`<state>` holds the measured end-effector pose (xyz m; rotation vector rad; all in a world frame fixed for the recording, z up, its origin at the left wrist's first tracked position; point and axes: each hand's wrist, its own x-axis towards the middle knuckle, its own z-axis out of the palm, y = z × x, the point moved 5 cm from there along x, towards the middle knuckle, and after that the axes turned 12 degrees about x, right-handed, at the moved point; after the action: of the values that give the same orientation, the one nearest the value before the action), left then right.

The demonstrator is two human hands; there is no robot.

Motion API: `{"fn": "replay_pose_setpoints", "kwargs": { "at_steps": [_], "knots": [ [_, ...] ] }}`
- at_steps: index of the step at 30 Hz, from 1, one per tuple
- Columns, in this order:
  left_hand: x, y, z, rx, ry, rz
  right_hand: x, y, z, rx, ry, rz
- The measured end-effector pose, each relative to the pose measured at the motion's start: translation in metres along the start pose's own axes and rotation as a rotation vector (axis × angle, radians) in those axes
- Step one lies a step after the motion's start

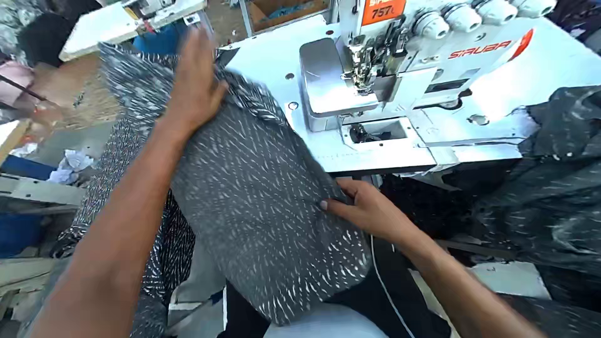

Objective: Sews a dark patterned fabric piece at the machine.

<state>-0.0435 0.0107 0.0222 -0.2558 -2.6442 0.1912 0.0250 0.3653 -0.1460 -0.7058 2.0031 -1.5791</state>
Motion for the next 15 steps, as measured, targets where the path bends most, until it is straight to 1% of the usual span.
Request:
{"fn": "replay_pose_setpoints", "kwargs": {
  "at_steps": [1, 2, 3, 4, 5, 6, 8, 9, 10, 11, 12, 13, 15],
  "knots": [
    [0.0, 0.0, 0.038, -0.006, -0.142, 0.037, -0.007, 0.017, -0.002, -0.009, 0.051, 0.064],
    [-0.004, -0.001, 0.071, -0.028, -0.238, 0.041, -0.015, 0.03, -0.003, -0.01, 0.093, 0.106],
    [-0.012, -0.002, 0.1, -0.061, -0.298, 0.016, -0.023, 0.039, -0.005, -0.009, 0.12, 0.144],
    [-0.022, -0.003, 0.123, -0.096, -0.324, -0.031, -0.028, 0.045, -0.007, -0.015, 0.137, 0.166],
    [-0.032, -0.005, 0.137, -0.117, -0.306, -0.08, -0.031, 0.051, -0.009, -0.039, 0.155, 0.17],
    [-0.039, -0.006, 0.14, -0.124, -0.248, -0.116, -0.031, 0.055, -0.012, -0.09, 0.175, 0.161],
    [-0.043, -0.002, 0.121, -0.109, -0.061, -0.141, -0.03, 0.061, -0.018, -0.231, 0.22, 0.127],
    [-0.045, 0.003, 0.106, -0.1, 0.033, -0.121, -0.03, 0.06, -0.02, -0.313, 0.24, 0.11],
    [-0.048, 0.01, 0.091, -0.102, 0.086, -0.077, -0.03, 0.057, -0.021, -0.404, 0.261, 0.089],
    [-0.049, 0.018, 0.079, -0.109, 0.076, -0.024, -0.03, 0.048, -0.022, -0.501, 0.285, 0.048],
    [-0.052, 0.024, 0.072, -0.11, 0.009, 0.012, -0.028, 0.036, -0.023, -0.59, 0.306, -0.004],
    [-0.054, 0.027, 0.072, -0.11, -0.093, 0.027, -0.023, 0.02, -0.022, -0.665, 0.326, -0.071],
    [-0.058, 0.028, 0.084, -0.115, -0.271, 0.048, 0.0, -0.014, -0.013, -0.719, 0.349, -0.203]
  ]
}}
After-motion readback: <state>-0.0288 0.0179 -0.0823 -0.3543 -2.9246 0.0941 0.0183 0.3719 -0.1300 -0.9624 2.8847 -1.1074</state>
